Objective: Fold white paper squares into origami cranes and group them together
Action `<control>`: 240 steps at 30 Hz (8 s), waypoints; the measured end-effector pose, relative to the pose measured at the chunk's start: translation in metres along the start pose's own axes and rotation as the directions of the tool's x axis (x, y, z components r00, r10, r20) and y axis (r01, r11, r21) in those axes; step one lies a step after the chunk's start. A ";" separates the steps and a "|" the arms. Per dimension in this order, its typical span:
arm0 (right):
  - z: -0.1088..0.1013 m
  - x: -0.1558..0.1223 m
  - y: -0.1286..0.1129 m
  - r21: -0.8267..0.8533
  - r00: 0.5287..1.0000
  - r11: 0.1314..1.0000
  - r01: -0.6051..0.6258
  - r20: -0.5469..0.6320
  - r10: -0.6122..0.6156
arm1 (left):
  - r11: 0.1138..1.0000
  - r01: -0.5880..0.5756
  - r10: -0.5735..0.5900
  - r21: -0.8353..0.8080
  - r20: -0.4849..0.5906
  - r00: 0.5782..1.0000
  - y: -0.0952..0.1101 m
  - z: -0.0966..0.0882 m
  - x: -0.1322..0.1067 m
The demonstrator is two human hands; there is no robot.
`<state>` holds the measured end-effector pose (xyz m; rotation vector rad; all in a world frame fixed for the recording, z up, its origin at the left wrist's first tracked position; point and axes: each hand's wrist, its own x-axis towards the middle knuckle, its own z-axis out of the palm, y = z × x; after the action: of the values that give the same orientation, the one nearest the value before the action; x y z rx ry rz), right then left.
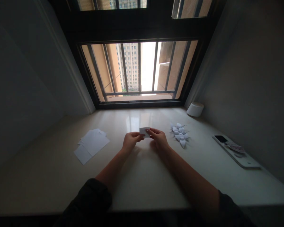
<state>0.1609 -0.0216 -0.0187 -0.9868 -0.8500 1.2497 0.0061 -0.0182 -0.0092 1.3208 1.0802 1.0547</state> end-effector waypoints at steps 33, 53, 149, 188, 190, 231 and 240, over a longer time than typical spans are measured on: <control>0.004 -0.009 -0.016 -0.060 0.996 0.997 -0.040 0.083 0.045 | 0.998 0.037 -0.033 -0.043 0.092 0.995 0.002 0.001 0.001; -0.008 0.002 -0.009 -0.145 0.999 0.989 0.043 -0.008 -0.044 | 0.998 0.046 -0.043 -0.039 0.083 0.996 0.003 0.000 0.000; 0.015 -0.014 0.003 -0.249 0.973 0.952 0.179 0.186 -0.135 | 0.997 -0.072 0.069 -0.004 -0.244 0.967 0.014 -0.002 -0.004; 0.014 -0.018 0.007 -0.300 0.986 0.946 0.122 0.149 -0.080 | 0.991 0.028 -0.029 -0.131 -0.005 1.000 0.010 -0.004 0.003; 0.015 -0.019 0.007 -0.321 0.980 0.939 0.121 0.189 -0.062 | 0.989 0.018 -0.015 -0.148 0.021 1.000 0.011 -0.004 0.002; 0.002 -0.002 -0.003 -0.186 0.973 0.955 0.232 0.046 -0.228 | 0.978 -0.211 0.211 -0.002 -0.003 0.978 0.020 -0.009 0.004; -0.001 0.003 -0.002 -0.103 0.990 0.986 0.134 0.048 -0.130 | 0.914 -0.328 0.329 0.238 0.038 0.944 0.026 -0.010 -0.001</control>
<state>0.1628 -0.0186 -0.0175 -0.9752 -1.0063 1.1247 -0.0028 -0.0177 0.0168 1.7431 1.0340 1.1975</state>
